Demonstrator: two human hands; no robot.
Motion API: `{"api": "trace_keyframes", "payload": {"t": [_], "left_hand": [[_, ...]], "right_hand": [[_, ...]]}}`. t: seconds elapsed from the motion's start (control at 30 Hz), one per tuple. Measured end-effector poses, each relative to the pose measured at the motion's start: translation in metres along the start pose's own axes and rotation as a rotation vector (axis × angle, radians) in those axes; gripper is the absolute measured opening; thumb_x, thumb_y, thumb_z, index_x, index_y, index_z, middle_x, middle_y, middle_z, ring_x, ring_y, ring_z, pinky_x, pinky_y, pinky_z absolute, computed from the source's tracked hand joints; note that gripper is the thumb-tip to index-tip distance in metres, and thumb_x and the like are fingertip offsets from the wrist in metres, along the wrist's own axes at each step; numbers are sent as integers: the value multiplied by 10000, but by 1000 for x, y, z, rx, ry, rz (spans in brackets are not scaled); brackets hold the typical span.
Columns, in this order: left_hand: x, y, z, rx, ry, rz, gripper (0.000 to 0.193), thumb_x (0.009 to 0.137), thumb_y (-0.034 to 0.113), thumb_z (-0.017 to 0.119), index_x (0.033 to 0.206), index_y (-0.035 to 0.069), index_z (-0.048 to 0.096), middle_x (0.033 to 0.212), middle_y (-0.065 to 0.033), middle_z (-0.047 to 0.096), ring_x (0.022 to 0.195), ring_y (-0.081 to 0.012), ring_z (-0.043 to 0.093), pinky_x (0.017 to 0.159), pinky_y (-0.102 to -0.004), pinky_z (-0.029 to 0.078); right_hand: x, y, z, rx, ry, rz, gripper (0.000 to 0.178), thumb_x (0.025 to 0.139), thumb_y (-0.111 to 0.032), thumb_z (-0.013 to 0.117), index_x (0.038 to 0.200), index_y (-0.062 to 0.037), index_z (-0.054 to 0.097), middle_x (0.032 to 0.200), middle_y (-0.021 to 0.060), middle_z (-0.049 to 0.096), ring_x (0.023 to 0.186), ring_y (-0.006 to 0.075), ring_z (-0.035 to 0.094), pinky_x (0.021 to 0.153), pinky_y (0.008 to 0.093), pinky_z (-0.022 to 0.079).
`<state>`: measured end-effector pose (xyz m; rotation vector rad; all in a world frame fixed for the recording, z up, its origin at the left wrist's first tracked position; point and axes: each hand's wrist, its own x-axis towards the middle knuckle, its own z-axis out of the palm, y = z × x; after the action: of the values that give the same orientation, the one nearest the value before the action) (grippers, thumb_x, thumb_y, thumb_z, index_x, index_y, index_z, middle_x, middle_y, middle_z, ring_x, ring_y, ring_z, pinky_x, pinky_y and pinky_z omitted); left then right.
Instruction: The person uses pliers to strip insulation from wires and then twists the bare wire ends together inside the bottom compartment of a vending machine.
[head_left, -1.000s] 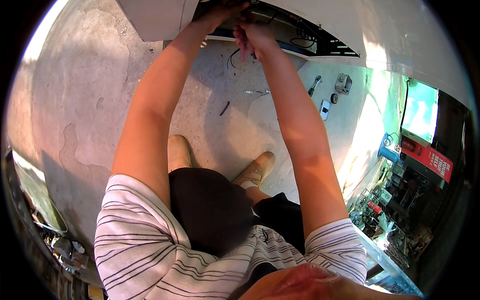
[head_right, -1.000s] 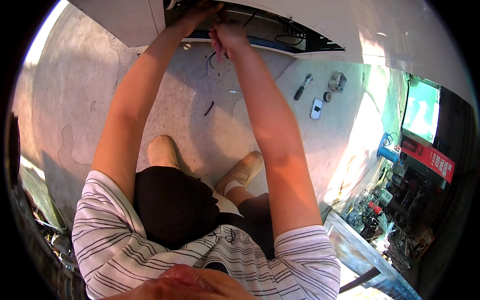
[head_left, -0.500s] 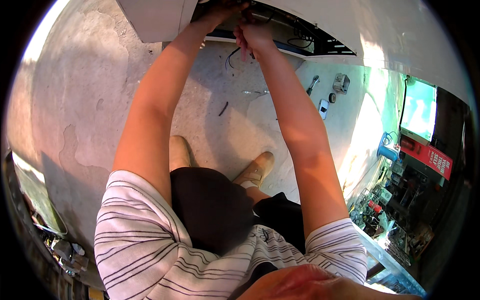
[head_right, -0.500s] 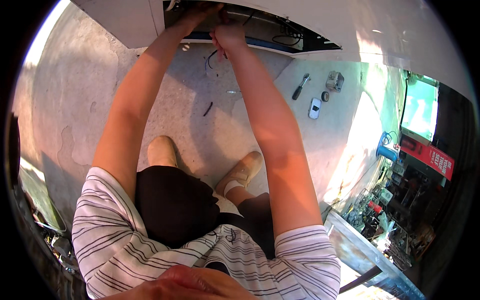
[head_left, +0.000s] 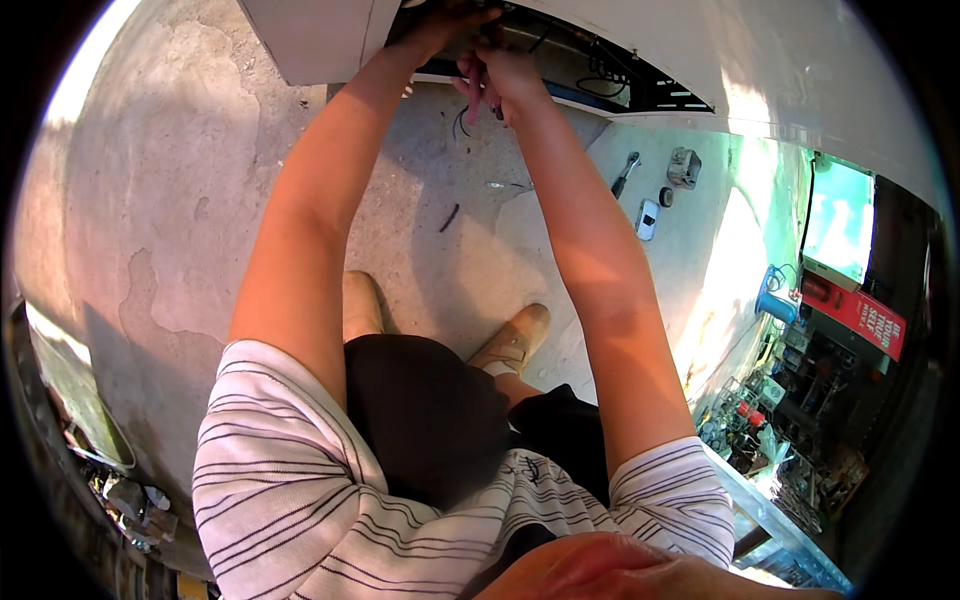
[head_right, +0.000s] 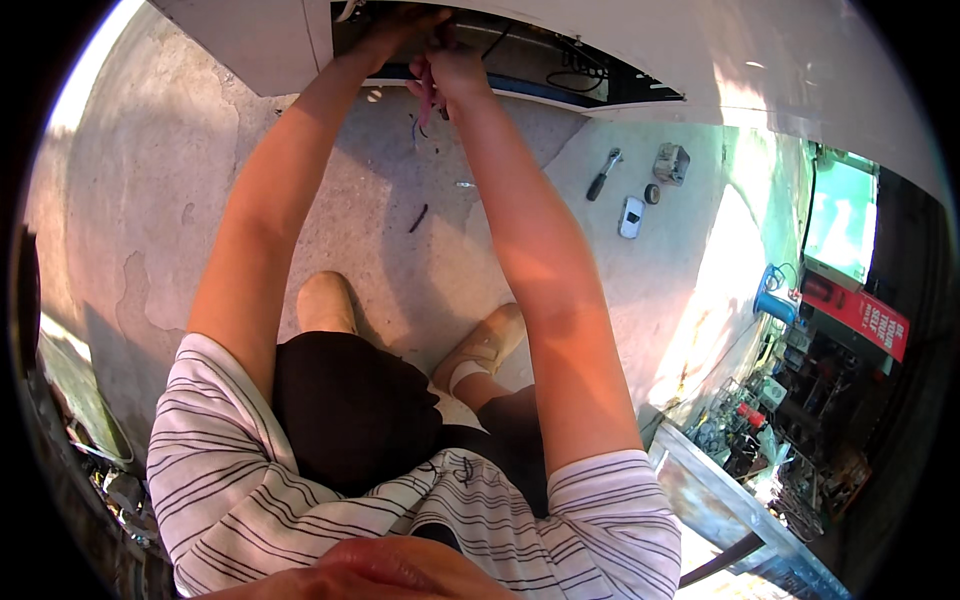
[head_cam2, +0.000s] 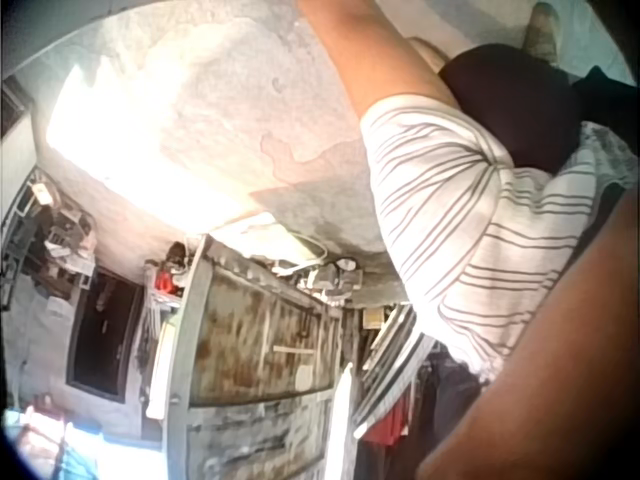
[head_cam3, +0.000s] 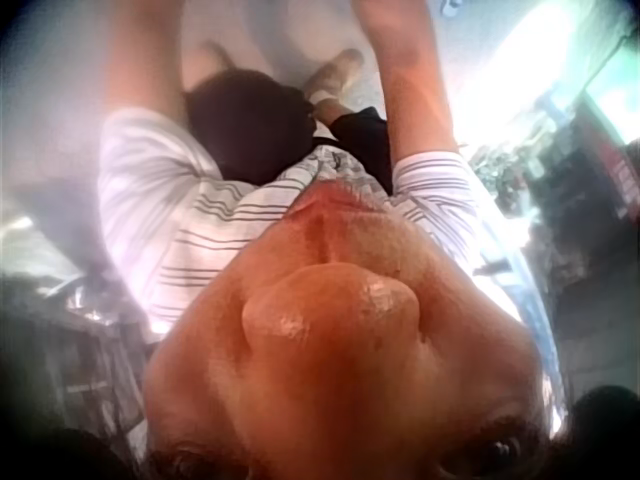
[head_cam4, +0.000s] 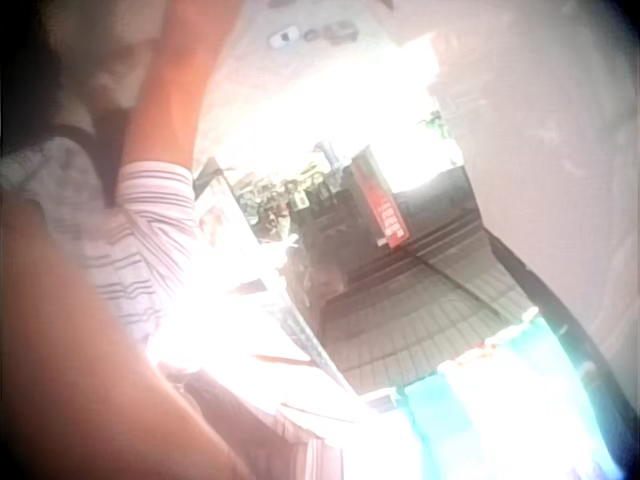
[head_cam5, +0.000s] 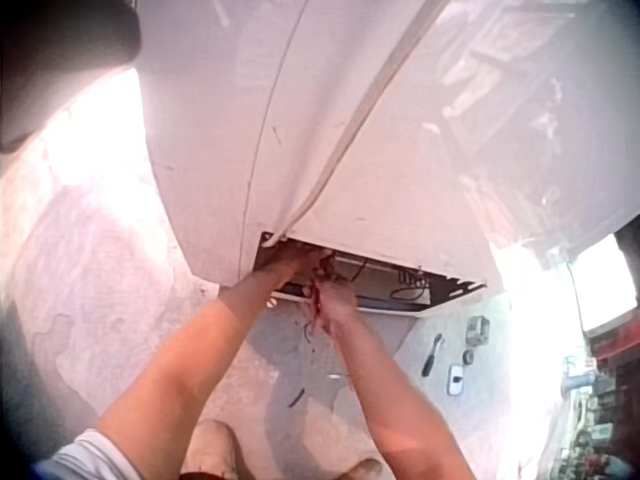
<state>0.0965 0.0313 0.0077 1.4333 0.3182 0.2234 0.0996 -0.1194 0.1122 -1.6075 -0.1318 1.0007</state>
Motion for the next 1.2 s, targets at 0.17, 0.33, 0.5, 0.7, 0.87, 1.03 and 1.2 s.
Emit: {"api": "trace_keyframes", "payload": {"t": [0.17, 0.33, 0.5, 0.7, 0.87, 1.03, 1.2], "left_hand": [[-29, 29, 44, -254, -64, -33, 298, 956, 243, 617, 1165, 31, 602, 983, -138, 701, 911, -251, 660, 764, -388, 539], [-11, -19, 23, 557, 447, 429, 303, 920, 103, 562, 1216, 46, 595, 1138, -193, 651, 1094, -343, 596, 943, -443, 464], [-4, -36, 27, 661, 504, 547, 310, 866, 68, 594, 1168, 95, 658, 1155, -169, 660, 1138, -352, 583, 975, -438, 447], [-19, -16, 26, 640, 486, 735, 265, 841, 87, 647, 1093, 133, 711, 1151, -161, 675, 1146, -355, 587, 972, -457, 452], [-26, -10, 16, 644, 451, 411, 248, 830, 110, 695, 1077, 92, 694, 1058, -148, 697, 961, -346, 660, 845, -456, 515], [-23, -22, 11, 320, 369, 448, 240, 845, 46, 685, 1083, 62, 674, 913, -103, 708, 840, -240, 682, 750, -372, 565], [-26, -13, 27, 235, 358, 500, 205, 850, 16, 687, 1051, 57, 682, 854, -72, 706, 811, -172, 675, 740, -327, 574]], "right_hand": [[-2, -1, -48, -133, 0, 95, 231, 1019, -158, 484, 1207, -40, 549, 1022, 100, 661, 974, 202, 666, 791, 357, 577], [-3, -9, -47, -333, -53, 55, 267, 1016, -214, 501, 1231, -77, 580, 1125, 85, 655, 1036, 185, 654, 862, 344, 548], [-2, 0, -74, -523, -52, -106, 280, 994, -234, 536, 1213, -72, 600, 1054, 45, 660, 909, 154, 643, 825, 308, 530], [-21, -3, -86, -486, -77, 45, 301, 1005, -200, 533, 1255, -39, 580, 1050, 40, 664, 864, 107, 629, 758, 243, 522], [-29, 7, -85, -327, -88, 16, 297, 1034, -204, 504, 1265, -28, 564, 1099, 65, 681, 910, 97, 641, 792, 238, 535], [-29, 11, -82, -426, -114, 6, 288, 1031, -215, 515, 1239, -28, 584, 1109, 65, 682, 913, 96, 635, 820, 234, 529], [-25, 22, -87, -520, -84, -77, 255, 1020, -215, 542, 1169, -22, 614, 1012, 34, 671, 847, 84, 602, 768, 234, 504]]}}
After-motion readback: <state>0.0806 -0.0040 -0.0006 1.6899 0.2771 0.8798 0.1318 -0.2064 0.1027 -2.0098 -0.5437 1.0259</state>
